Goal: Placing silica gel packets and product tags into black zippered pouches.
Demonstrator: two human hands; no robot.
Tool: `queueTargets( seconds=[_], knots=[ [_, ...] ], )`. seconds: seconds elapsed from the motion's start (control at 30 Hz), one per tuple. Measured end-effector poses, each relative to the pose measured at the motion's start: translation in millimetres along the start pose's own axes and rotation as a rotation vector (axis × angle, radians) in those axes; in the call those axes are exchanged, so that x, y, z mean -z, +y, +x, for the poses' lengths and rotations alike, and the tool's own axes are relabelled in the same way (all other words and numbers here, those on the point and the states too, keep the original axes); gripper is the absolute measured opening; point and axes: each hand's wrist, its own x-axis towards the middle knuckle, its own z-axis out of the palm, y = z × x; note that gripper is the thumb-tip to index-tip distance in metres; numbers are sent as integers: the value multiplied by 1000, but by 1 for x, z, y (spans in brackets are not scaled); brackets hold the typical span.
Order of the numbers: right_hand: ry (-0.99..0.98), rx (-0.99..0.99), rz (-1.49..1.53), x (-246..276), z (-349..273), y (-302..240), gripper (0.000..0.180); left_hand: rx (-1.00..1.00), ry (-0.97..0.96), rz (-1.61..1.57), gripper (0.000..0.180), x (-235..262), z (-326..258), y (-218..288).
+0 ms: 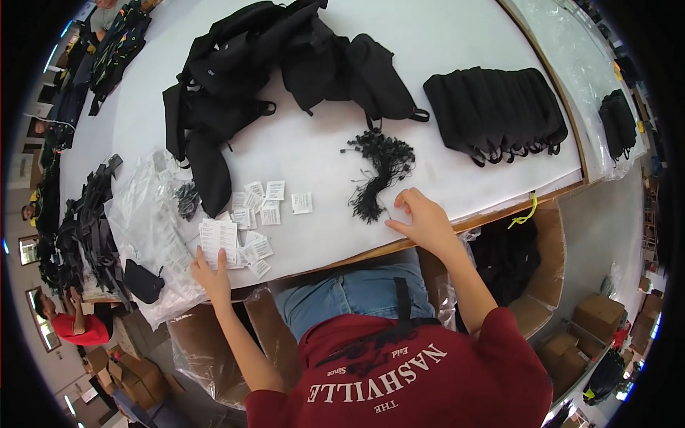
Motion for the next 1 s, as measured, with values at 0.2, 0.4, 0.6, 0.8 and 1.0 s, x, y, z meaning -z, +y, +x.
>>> queueTargets(
  seconds=[0.2, 0.4, 0.6, 0.8, 1.0],
  knots=[
    [104, 52, 17, -26, -12, -1, 14, 109, 113, -268, 61, 4, 0, 15],
    [290, 233, 770, 17, 10, -47, 9, -13, 234, 170, 57, 21, -1, 26],
    [267, 331, 855, 57, 38, -86, 8, -63, 66, 87, 58, 11, 12, 20],
    [290, 315, 717, 58, 51, -103, 13, -98, 51, 99, 60, 8, 21, 27],
    [272, 358, 695, 67, 41, -127, 15, -163, 237, 125, 49, 13, 17, 41]
  ],
)
